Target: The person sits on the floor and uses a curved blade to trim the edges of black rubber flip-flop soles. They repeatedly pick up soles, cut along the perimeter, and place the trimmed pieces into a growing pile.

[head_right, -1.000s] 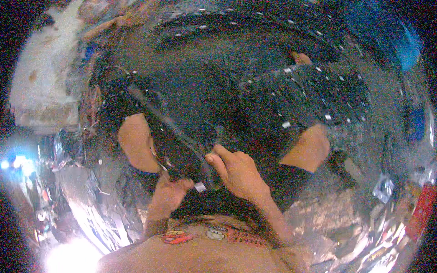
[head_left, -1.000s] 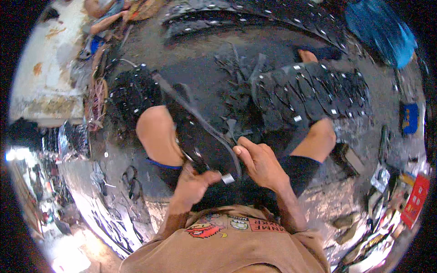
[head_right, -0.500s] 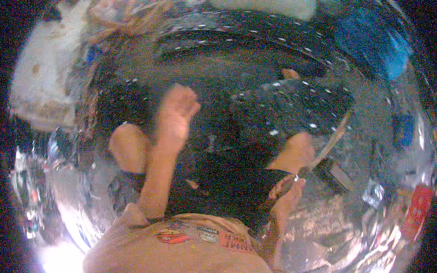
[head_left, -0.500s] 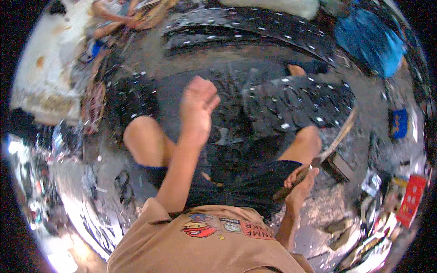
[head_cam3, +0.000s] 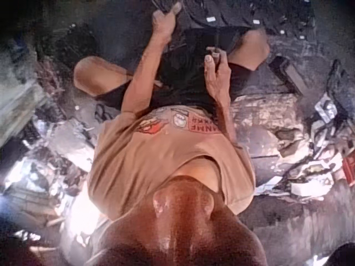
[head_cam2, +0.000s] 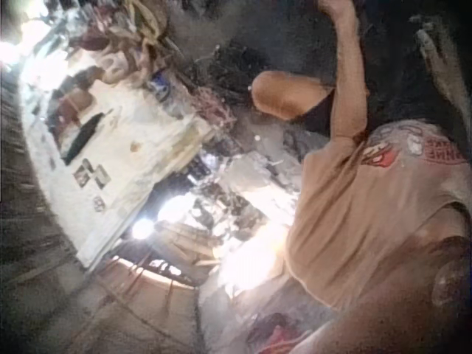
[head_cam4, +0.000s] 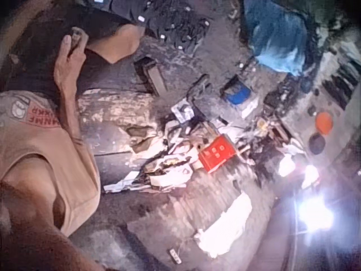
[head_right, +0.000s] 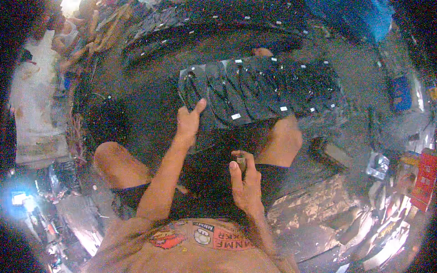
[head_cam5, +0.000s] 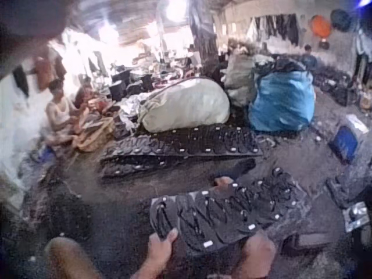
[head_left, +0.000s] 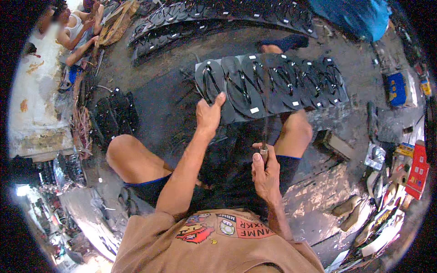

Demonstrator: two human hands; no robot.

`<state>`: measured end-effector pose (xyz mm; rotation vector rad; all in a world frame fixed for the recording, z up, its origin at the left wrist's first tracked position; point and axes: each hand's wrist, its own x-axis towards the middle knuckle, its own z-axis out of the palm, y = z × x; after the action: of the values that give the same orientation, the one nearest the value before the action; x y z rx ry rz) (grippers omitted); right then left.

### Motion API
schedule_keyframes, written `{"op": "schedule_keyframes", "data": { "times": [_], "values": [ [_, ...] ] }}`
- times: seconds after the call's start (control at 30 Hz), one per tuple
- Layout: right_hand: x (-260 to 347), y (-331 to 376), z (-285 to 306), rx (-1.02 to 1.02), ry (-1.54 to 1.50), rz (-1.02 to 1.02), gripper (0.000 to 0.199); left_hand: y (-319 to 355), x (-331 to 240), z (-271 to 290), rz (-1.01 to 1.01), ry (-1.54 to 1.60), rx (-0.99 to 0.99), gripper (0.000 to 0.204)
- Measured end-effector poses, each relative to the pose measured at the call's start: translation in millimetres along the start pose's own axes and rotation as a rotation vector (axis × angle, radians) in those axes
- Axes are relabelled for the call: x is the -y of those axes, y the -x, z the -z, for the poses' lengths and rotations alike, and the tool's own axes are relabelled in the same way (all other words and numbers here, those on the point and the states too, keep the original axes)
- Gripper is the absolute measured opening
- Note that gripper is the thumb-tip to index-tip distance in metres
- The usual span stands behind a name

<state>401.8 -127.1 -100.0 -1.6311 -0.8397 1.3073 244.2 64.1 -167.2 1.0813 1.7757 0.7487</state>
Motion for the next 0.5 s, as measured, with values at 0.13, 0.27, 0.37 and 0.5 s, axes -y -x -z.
{"op": "schedule_keyframes", "data": {
  "times": [0.13,0.27,0.37,0.5],
  "values": [
    [-18.4,-7.2,-22.1,0.084,0.149,-0.044,0.037,-10.6,-8.8,32.7,0.143,0.214,0.130,0.050],
    [-14.5,-18.6,-29.9,0.154,0.189,-0.130,0.045,1.4,-25.0,37.5,0.222,0.302,0.170,0.044],
    [-14.3,-32.1,-30.6,0.172,0.217,-0.107,0.048,-0.7,-25.3,38.8,0.228,0.317,0.209,0.043],
    [-32.4,-60.0,-36.7,0.170,0.209,0.054,0.052,6.4,-28.1,31.8,0.246,0.326,0.165,0.040]
  ]
}}
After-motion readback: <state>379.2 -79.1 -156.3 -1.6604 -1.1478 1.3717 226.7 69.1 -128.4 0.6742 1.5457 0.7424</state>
